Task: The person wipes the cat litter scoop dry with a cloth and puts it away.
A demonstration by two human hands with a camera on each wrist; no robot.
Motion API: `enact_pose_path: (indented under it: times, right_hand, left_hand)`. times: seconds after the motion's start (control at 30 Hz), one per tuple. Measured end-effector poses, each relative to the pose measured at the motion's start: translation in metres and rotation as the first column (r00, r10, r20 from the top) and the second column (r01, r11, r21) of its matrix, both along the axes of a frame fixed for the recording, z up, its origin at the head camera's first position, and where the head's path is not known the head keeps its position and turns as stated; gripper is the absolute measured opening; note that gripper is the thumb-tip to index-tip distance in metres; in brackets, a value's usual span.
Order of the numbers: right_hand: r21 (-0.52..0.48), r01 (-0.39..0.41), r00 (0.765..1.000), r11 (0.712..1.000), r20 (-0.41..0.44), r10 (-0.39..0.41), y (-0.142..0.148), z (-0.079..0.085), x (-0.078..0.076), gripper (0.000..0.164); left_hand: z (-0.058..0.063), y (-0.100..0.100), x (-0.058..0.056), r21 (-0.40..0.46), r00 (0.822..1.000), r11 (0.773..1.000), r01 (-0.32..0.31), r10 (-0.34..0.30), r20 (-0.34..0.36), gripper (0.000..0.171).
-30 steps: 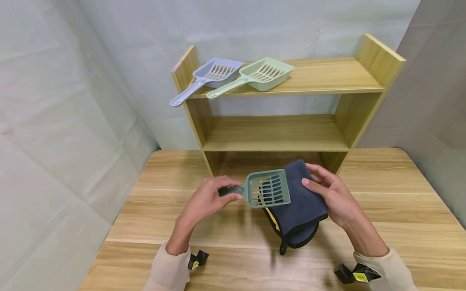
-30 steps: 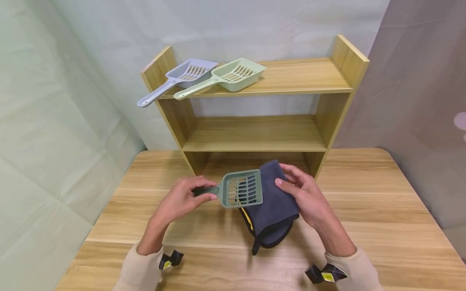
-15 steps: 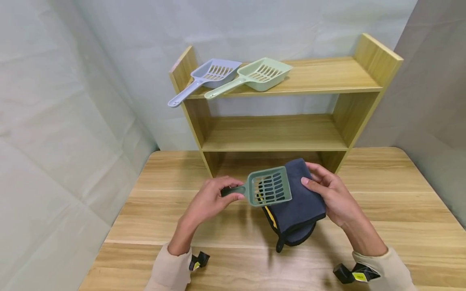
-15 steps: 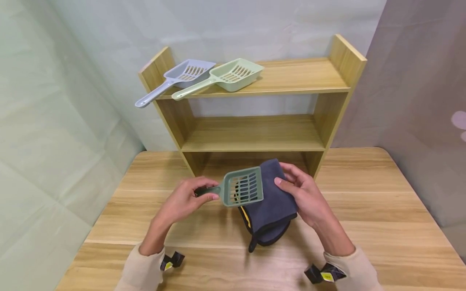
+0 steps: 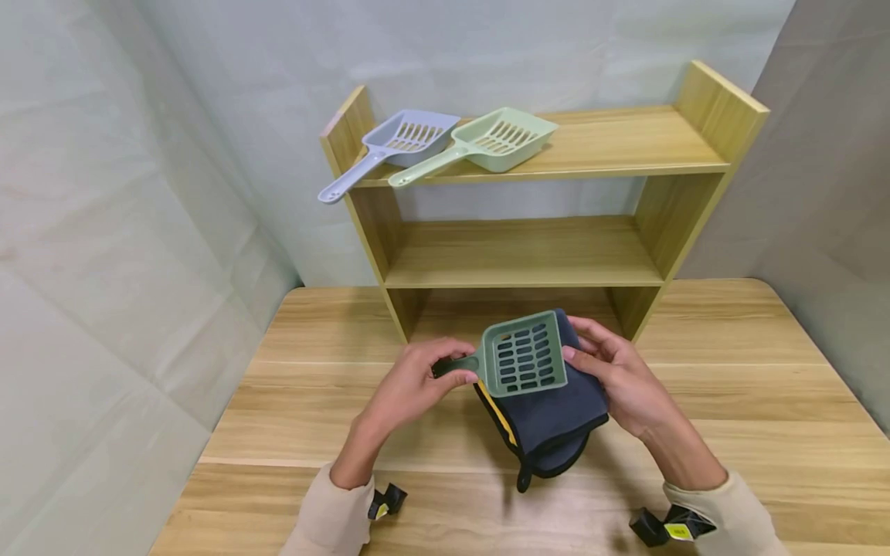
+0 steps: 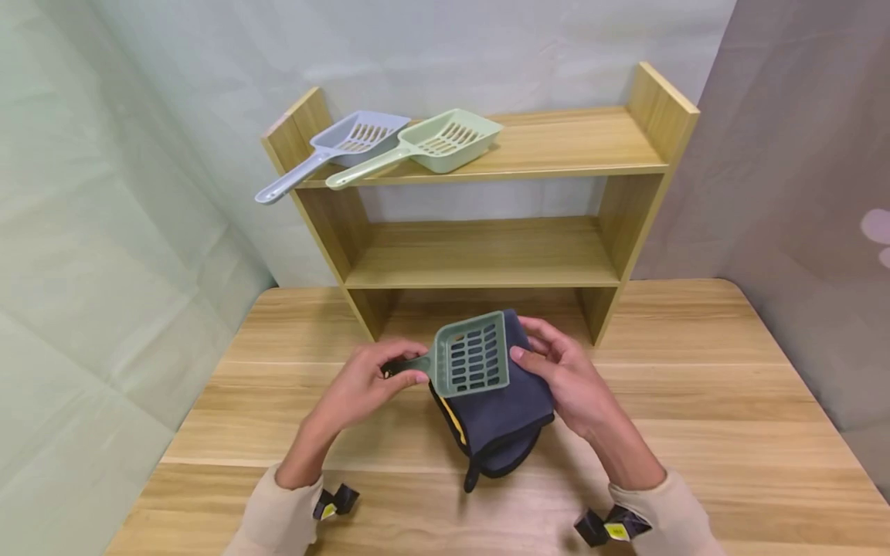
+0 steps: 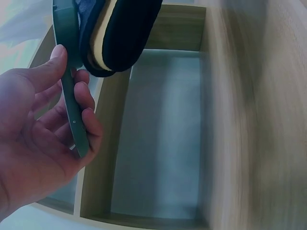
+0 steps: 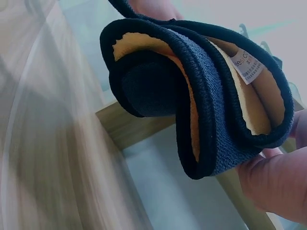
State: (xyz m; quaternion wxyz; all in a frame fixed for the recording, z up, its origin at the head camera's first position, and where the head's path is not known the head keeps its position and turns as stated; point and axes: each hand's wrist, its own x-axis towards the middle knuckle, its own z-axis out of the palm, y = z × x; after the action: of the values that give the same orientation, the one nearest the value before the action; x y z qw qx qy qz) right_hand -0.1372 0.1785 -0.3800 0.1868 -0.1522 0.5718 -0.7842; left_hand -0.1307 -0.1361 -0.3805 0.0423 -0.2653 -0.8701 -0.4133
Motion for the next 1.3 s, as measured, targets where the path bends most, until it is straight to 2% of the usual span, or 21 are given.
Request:
enact_pose_path:
  times: [0.3,0.43,0.7,0.9,1.3]
  right_hand:
    - [0.042,-0.019,1.000,0.999,-0.008,0.019,0.000,-0.002,0.001,0.044]
    - [0.020,-0.025,0.999,0.999,-0.025,0.025,0.003,0.000,0.000,0.044]
    - [-0.030,-0.035,0.999,0.999,-0.039,0.034,0.016,0.009,0.000,0.048]
    - [-0.063,-0.044,0.998,0.997,-0.050,0.041,0.024,0.012,-0.001,0.049]
    - [-0.057,-0.058,0.997,0.997,-0.044,0.056,0.023,0.011,-0.002,0.048]
  left_hand:
    - [0.002,0.003,0.002,0.015,1.000,1.000,-0.009,0.008,0.022,0.035]
    - [0.006,-0.001,0.003,0.001,0.999,1.000,-0.020,0.020,0.034,0.035]
    - [0.013,-0.014,0.004,-0.058,1.000,0.998,-0.019,0.018,-0.007,0.033]
    - [0.015,-0.021,0.002,-0.071,1.000,0.997,0.002,-0.003,-0.014,0.028]
    - [0.015,-0.022,0.000,-0.065,0.998,0.997,0.047,-0.049,-0.029,0.028]
